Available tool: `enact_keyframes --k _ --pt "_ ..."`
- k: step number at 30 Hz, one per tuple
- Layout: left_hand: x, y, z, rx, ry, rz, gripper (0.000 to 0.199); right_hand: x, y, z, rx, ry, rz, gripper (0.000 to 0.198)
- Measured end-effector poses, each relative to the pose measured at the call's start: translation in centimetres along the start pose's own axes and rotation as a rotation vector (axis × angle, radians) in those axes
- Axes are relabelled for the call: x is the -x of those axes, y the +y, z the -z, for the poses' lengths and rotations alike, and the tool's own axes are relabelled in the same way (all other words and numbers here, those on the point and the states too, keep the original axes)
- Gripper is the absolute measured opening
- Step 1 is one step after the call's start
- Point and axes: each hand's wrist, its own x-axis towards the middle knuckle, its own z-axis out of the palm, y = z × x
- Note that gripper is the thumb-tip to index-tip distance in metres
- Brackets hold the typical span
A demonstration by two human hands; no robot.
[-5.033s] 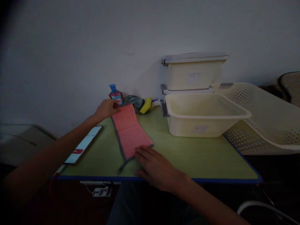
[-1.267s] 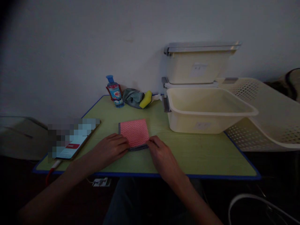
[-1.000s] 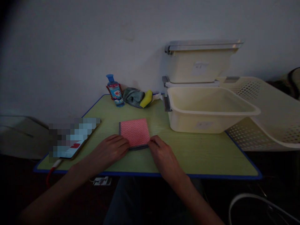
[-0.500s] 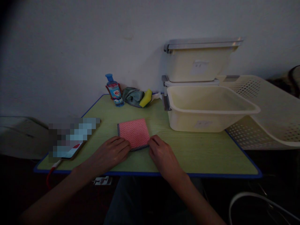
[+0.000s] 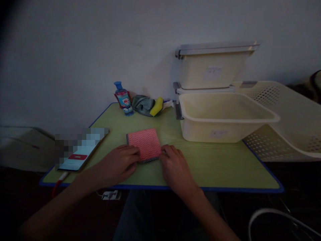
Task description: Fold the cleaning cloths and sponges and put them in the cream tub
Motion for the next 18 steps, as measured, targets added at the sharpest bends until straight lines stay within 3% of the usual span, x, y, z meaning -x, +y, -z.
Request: enact_keyframes --k 3,5,7,13,18 --pt "-2.1 0.2 0.2 0.071 0.118 0.090 0.022 0.1 0.0 0.0 0.021 0.000 -0.001 0.032" --pt "-3.6 0.2 -0.5 0.104 0.268 0.158 0.029 0.1 -0.1 0.0 0.036 -0.007 -0.007 0.033" --pt "-4.9 0.0 -1.8 0.095 0.317 0.177 0.035 0.2 -0.1 0.0 0.044 -0.017 -0.003 0.034" --pt "-5.8 -0.4 -5.3 -0.016 0.172 0.247 0.049 0.2 -0.1 0.1 0.043 -0.041 -0.003 0.034" --pt "-5.7 -0.1 -4.9 -0.017 0.060 0.341 0.053 0.3 0.0 0.0 0.037 -0.011 0.018 0.038"
